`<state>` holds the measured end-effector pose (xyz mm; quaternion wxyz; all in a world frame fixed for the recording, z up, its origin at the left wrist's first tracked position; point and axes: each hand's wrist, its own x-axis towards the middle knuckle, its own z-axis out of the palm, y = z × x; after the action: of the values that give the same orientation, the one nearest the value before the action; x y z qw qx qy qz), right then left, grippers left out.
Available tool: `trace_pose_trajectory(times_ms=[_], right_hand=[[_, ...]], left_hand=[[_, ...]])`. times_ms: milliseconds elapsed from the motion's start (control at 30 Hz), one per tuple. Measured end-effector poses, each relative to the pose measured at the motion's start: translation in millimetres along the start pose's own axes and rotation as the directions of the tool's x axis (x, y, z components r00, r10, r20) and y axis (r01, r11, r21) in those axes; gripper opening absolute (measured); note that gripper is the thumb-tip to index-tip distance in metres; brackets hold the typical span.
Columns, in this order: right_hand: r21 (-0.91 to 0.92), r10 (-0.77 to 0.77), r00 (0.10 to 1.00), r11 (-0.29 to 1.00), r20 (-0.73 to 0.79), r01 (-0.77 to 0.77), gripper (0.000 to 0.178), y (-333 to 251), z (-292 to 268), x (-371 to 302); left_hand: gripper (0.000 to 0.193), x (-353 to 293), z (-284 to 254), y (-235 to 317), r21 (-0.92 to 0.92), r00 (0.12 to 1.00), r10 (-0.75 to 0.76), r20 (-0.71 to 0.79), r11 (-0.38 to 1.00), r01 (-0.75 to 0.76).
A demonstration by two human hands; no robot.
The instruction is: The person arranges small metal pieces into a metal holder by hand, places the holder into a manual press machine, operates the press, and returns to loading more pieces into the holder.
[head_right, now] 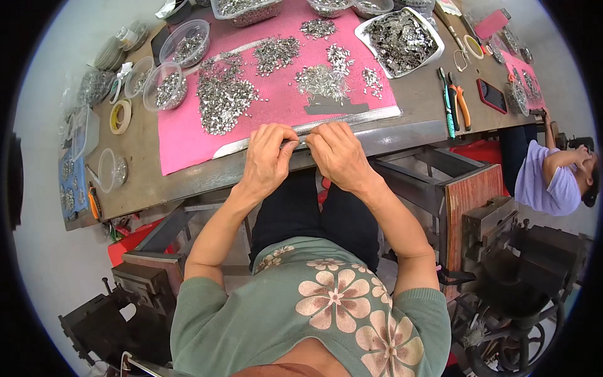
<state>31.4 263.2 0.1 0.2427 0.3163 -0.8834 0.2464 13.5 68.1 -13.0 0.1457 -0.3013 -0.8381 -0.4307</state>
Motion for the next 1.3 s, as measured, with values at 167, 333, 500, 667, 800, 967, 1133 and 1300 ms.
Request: trace_pose_trajectory(times_ms=[167, 333, 500, 667, 800, 967, 1133, 1300], right_hand=[[0.085, 0.094, 0.995, 0.992, -0.044, -0.09, 0.019, 3.4, 1.2, -4.3], [0.182, 0.18, 0.983, 0.968, -0.036, -0.171, 0.018, 9.0, -4.7, -2.8], [0.148, 0.289, 0.955, 0.949, -0.066, -0.277, 0.013, 29.2, 0.3, 3.2], [0.065, 0.298, 0.953, 0.954, -0.062, -0.294, 0.009, 48.0, 10.6, 21.4], [0.022, 0.282, 0.959, 0.959, -0.015, -0.282, 0.007, 52.4, 16.6, 32.2], [-0.033, 0.241, 0.97, 0.97, 0.008, -0.241, 0.006, 60.2, 23.4, 37.4], [-0.084, 0.182, 0.983, 0.98, 0.017, -0.18, 0.007, 66.8, 28.4, 38.6], [-0.104, 0.149, 0.988, 0.984, 0.047, -0.143, 0.006, 71.8, 28.6, 41.3]], left_hand=[[0.012, -0.4, 3.1, 0.8, 0.068, 1.0, 0.018, -0.002, 0.997, -0.018], [0.012, -0.7, 4.4, 0.4, 0.093, 0.999, 0.051, 0.007, 0.994, -0.052], [0.013, 0.5, 0.9, -0.4, 0.029, 0.998, 0.055, 0.033, 0.998, -0.056], [0.013, -0.7, 1.2, 11.2, 0.121, 0.998, 0.058, 0.034, 0.991, -0.062], [0.014, -2.8, 4.2, 10.8, 0.146, 0.998, 0.062, -0.023, 0.988, -0.058], [0.015, -3.1, 3.5, 8.2, 0.087, 0.998, 0.058, -0.038, 0.995, -0.055], [0.011, -4.1, 4.8, 4.0, 0.002, 0.999, 0.017, -0.041, 1.0, -0.017], [0.011, -2.0, 3.3, 0.9, -0.037, 0.999, -0.033, 0.002, 0.999, 0.033]])
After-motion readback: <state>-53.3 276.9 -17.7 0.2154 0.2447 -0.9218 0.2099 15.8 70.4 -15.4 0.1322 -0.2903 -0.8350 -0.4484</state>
